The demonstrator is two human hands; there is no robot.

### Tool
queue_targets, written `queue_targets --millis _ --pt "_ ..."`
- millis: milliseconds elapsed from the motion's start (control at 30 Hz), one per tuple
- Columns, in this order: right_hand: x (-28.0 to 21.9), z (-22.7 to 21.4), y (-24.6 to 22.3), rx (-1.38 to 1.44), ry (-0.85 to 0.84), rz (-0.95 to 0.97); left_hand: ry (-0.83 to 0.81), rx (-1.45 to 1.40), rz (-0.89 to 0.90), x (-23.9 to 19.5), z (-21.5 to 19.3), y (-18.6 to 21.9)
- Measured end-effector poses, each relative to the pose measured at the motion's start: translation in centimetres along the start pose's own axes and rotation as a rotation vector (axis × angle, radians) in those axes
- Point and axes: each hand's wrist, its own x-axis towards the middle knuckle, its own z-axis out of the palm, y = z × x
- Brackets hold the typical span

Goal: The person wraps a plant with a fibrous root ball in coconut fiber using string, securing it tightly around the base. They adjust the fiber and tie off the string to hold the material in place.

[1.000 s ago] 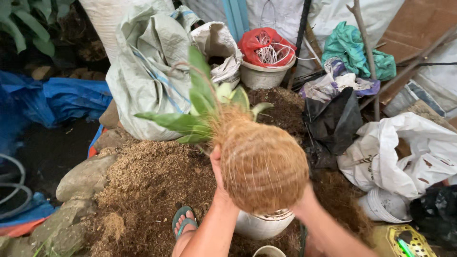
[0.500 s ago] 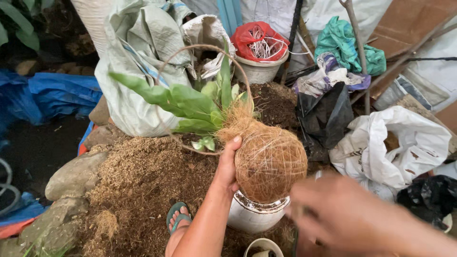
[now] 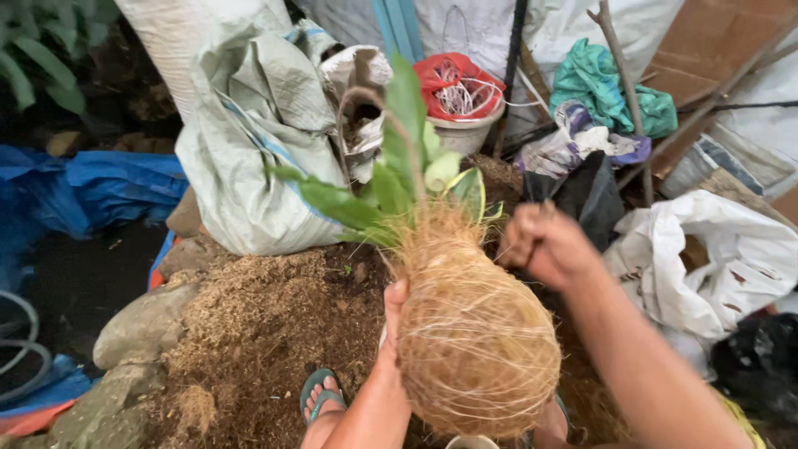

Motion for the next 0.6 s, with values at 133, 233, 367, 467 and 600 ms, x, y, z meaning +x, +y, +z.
queue_targets --millis 133,233,367,467,600 --pt "-4.1 1.8 9.8 -0.087 0.668 0.262 0.076 -0.046 0.143 0.4 -0.2 1.0" --pt "-9.6 5.5 14.4 -0.532 0.589 0.314 0.269 -0.115 0.279 1.1 -1.7 1.5" --pt "-13.1 8.8 15.3 -1.157 0.264 0.384 0.255 -0.092 0.313 2.0 -3.3 1.6" --pt "-13.7 11.0 12.3 -1.67 -0.242 0.115 0.288 -0.031 0.277 2.3 -4.1 1.7" --pt "-12.9 14.4 2.3 -1.85 -0.46 0.02 0.223 0.082 0.183 2.5 -4.7 1.6"
